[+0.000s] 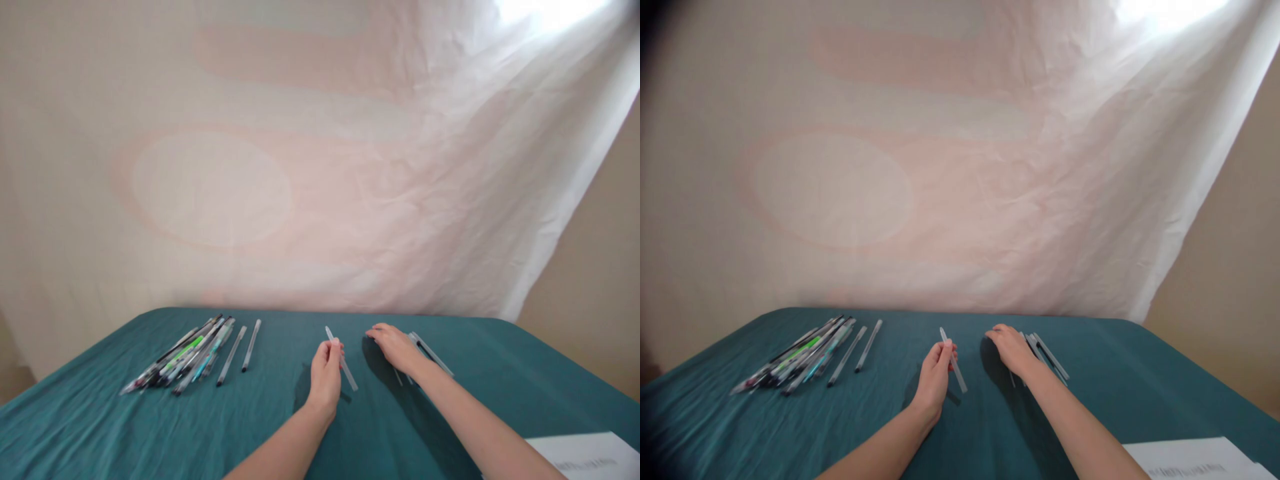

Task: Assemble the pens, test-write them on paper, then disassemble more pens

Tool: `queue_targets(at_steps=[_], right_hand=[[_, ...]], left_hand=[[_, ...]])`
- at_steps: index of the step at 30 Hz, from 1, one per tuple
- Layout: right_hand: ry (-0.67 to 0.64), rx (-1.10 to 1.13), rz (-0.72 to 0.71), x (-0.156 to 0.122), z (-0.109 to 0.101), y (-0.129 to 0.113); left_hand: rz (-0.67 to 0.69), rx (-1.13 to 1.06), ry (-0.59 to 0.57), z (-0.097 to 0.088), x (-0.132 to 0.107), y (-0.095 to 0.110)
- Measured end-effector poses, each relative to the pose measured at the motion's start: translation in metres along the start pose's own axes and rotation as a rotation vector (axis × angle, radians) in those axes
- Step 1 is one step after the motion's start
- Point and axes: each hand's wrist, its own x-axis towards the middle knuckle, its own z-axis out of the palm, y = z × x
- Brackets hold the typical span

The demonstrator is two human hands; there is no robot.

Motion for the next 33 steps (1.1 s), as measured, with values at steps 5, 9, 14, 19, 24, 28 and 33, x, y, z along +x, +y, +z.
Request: queue_targets(at_steps=[5, 9, 14, 19, 24, 28, 33], right_hand=[[0.046, 0.051, 0.01, -0.005, -0.006, -0.001], [0.092, 0.082, 0.054, -0.009, -0.01, 0.0], [0.077, 0.112, 0.04, -0.015, -0.011, -0.005], [0.068, 0.132, 0.013, -0.018, -0.01, -0.01], [0.117, 0.161, 0.026, -0.019, -0.021, -0.015], [0.12, 0.262, 0.021, -0.031, -0.031, -0.042], [-0.035, 0.779, 0.071, -0.053, -0.03, -0.087]], left_hand=[[-0.008, 0.008, 0.005, -0.001, 0.0, 0.001], [0.0, 0.004, -0.003, 0.0, -0.001, 0.001], [0.003, 0.003, -0.003, 0.0, -0.001, 0.002], [0.002, 0.01, -0.014, 0.0, -0.001, 0.002], [0.008, 0.004, -0.021, 0.0, -0.001, 0.002], [-0.019, -0.008, -0.056, 0.002, -0.004, 0.006], [-0.082, -0.106, -0.172, 0.007, -0.008, 0.004]])
